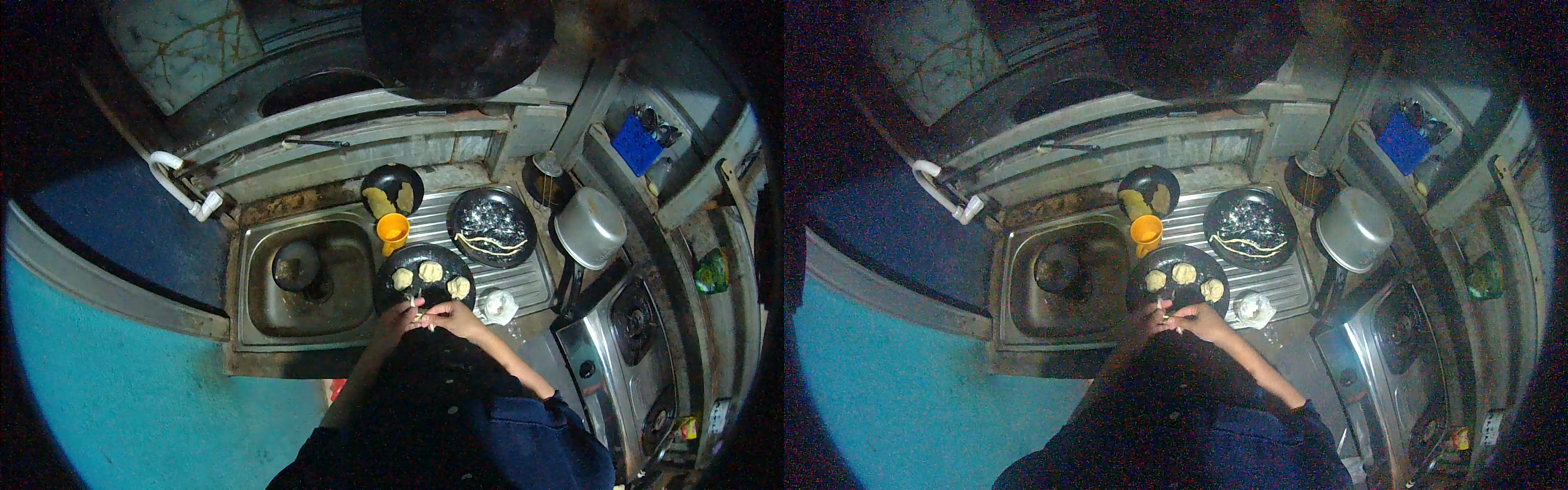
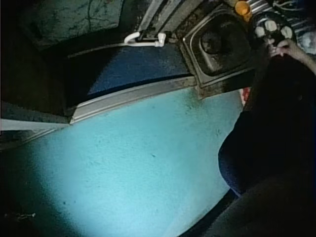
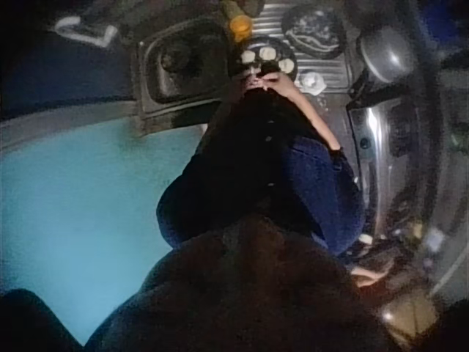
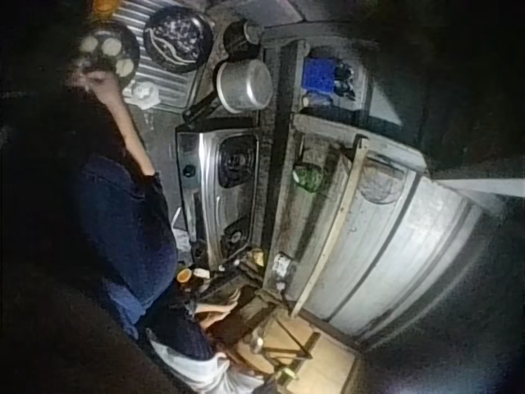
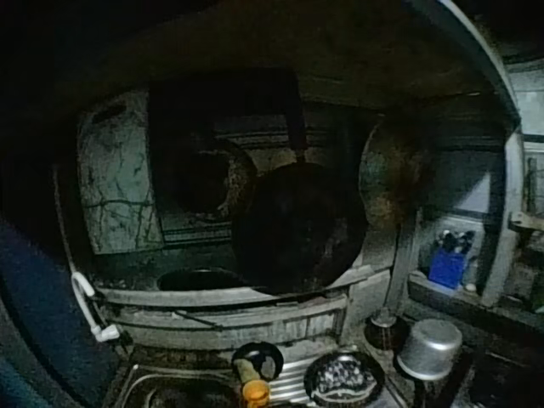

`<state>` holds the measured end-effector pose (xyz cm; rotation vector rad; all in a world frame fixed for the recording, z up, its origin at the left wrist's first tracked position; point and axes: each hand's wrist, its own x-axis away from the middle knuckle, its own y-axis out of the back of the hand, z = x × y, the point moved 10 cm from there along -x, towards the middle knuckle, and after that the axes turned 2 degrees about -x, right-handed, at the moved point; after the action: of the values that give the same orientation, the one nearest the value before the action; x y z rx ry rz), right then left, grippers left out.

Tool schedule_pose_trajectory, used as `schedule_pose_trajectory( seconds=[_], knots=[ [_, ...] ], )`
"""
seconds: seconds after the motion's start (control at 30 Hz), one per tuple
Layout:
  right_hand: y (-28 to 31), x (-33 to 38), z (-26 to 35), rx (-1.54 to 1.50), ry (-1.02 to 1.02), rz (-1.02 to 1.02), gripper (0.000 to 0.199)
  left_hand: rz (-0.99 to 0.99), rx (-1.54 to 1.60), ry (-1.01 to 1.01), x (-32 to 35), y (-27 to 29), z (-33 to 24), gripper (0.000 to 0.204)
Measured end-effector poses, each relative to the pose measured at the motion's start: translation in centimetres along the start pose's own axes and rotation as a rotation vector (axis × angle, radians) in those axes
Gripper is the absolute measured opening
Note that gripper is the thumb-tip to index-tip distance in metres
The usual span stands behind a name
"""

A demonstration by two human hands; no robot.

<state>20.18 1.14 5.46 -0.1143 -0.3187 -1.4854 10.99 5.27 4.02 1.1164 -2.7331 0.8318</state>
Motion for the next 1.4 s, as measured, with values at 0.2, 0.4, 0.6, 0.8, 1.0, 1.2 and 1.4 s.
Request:
schedule_pose_trajectory(
  seconds=[0.2,0.4,0.6,0.8,1.0,1.2,1.4],
  knots=[
    [-1.3,0.6,0.6,-0.287,-0.095,0.103,0.013,-0.238,-0.187,-0.089,-0.6,4.9,1.9,0.02],
    [0.4,0.4,0.0,-0.107,-0.075,-0.045,0.011,-0.296,0.063,-0.114,0.5,3.5,0.1,0.016],
    [0.9,0.2,-1.0,-0.117,-0.122,-0.086,0.015,0.017,0.187,-0.043,-1.2,1.1,1.3,0.036],
    [-0.2,0.6,-1.5,-0.267,-0.223,0.032,0.023,0.179,-0.662,-0.24,-0.1,-1.8,-2.5,0.052],
    [-0.7,0.6,-1.2,-0.309,-0.139,0.096,0.018,0.093,-0.566,-0.301,-0.9,0.6,-0.7,0.043],
    [0.7,0.8,-0.5,-0.078,-0.172,-0.071,0.023,0.116,-0.791,-0.458,0.6,-1.0,-3.2,0.029],
    [0.8,0.4,-1.8,-0.076,-0.206,-0.052,0.017,-0.09,-0.454,-0.195,-1.9,2.8,1.4,0.034]
  ],
)
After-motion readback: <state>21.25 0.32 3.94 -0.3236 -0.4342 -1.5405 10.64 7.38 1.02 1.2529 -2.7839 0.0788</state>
